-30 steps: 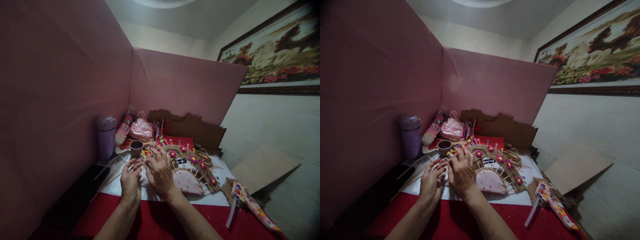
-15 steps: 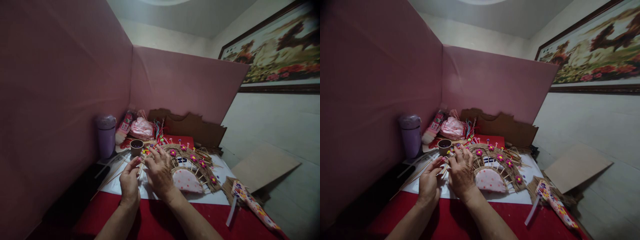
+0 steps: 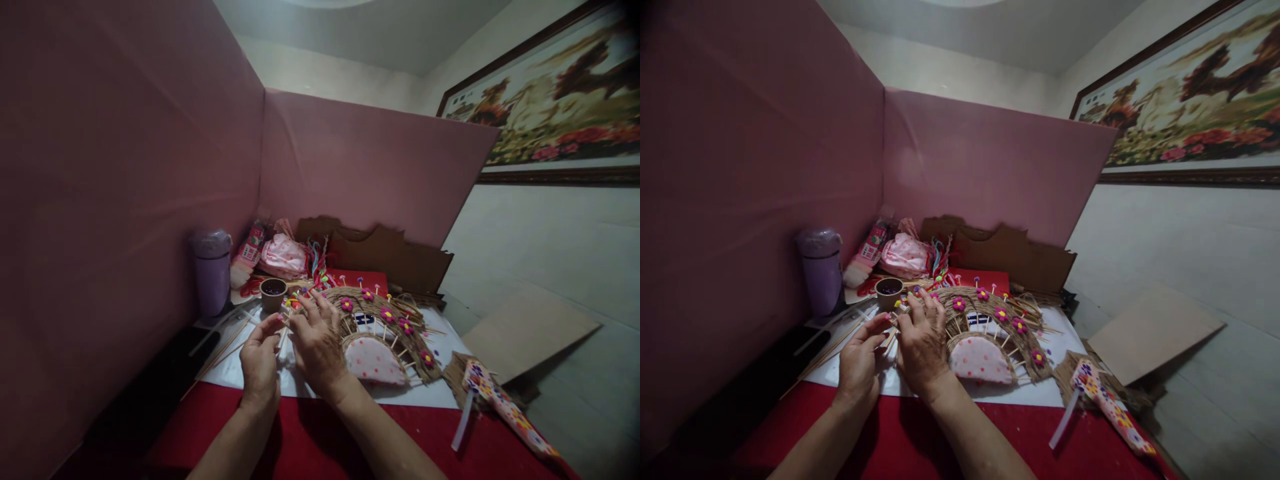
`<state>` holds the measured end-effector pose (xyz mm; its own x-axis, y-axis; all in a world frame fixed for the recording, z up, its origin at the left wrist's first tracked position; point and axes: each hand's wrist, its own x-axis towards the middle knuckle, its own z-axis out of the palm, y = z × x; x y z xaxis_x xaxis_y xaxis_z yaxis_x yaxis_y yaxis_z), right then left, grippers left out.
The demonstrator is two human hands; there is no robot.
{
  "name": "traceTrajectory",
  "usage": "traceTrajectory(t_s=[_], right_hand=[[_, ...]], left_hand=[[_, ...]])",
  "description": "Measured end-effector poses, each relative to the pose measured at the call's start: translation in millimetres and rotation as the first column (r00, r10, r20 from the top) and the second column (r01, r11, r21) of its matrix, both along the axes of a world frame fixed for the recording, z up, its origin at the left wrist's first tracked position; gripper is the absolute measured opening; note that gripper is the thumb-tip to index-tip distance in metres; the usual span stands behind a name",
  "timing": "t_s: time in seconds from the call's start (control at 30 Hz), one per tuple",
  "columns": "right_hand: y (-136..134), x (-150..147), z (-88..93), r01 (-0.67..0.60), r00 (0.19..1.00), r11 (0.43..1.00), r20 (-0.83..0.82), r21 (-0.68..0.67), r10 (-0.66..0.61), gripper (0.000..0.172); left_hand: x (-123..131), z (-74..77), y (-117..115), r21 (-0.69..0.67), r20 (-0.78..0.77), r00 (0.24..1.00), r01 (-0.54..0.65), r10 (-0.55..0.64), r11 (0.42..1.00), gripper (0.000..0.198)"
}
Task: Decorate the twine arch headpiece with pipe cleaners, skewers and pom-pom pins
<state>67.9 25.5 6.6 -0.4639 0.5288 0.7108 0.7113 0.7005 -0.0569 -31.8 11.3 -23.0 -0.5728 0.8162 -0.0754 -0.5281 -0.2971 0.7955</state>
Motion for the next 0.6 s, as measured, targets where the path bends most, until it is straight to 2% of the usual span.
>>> traceTrajectory(t_s=[0.2,0.6], right_hand=[[1.2,0.1,0.5,-0.014,1.0,1.0,-0.012,-0.001,0.014,0.015],[2.2,-0.1,-0.1,0.005,1.0,1.0,-0.012,0.02,-0.005,0.015]], left_hand=[[1.0,4.4,-2.1,-0.032,0.023,1.0,0.003,-0.002,0.999,0.035],[1.3,3.9,-1.0,-0.028,0.02,1.0,0.007,-0.007,1.0,0.035]])
